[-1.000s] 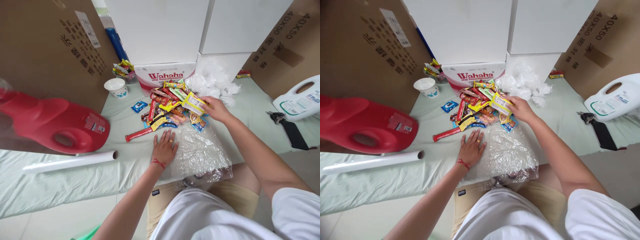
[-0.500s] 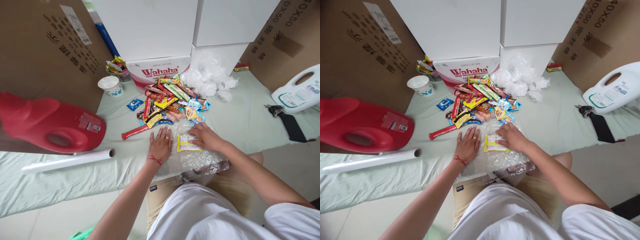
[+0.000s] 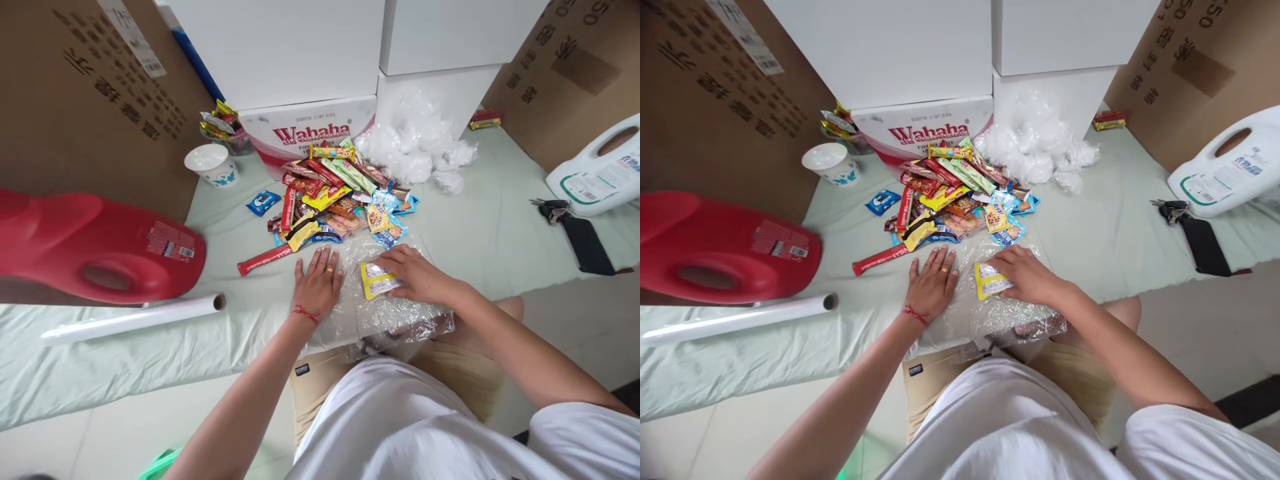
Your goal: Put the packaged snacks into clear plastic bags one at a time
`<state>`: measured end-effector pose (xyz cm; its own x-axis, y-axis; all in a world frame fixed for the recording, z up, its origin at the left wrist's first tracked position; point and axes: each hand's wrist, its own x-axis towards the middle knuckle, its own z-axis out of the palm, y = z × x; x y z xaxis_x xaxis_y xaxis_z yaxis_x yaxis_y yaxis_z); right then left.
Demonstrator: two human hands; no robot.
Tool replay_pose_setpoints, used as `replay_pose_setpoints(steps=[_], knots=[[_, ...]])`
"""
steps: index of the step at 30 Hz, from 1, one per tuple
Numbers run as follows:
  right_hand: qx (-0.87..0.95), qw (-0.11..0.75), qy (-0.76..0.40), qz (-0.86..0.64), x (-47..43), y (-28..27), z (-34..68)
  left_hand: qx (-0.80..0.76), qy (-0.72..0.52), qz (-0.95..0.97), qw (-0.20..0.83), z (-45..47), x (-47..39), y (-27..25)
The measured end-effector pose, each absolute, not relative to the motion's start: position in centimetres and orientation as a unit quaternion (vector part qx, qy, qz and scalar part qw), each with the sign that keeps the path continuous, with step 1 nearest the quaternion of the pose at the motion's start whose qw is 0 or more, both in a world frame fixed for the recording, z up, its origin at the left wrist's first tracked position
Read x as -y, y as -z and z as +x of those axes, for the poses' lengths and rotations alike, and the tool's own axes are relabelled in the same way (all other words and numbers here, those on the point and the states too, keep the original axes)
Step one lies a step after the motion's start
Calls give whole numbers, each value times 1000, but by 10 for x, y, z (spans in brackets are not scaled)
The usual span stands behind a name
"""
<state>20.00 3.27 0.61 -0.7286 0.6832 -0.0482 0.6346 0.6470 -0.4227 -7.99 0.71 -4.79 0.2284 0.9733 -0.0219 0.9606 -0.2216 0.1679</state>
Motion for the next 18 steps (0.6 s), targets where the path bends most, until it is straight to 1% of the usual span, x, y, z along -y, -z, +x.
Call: replay_pose_setpoints(steps=[7, 10, 12, 14, 16, 18], knots=[[902, 73, -241, -350, -33, 16, 194, -615, -41, 784, 68, -90, -7, 48], [900, 99, -260, -337, -43, 6, 191, -613, -45, 786, 68, -93, -6, 48], [893, 123, -253, -350, -59, -7, 186, -616, -45, 784, 70, -93, -6, 48], [887, 138, -206, -391, -84, -21, 174, -620, -44, 780, 73, -93, -6, 48], [883, 141, -131, -429, -113, -34, 155, -620, -43, 779, 76, -93, -6, 48], [888, 139, -66, -433, -142, -41, 130, -619, -43, 780, 78, -94, -7, 48]])
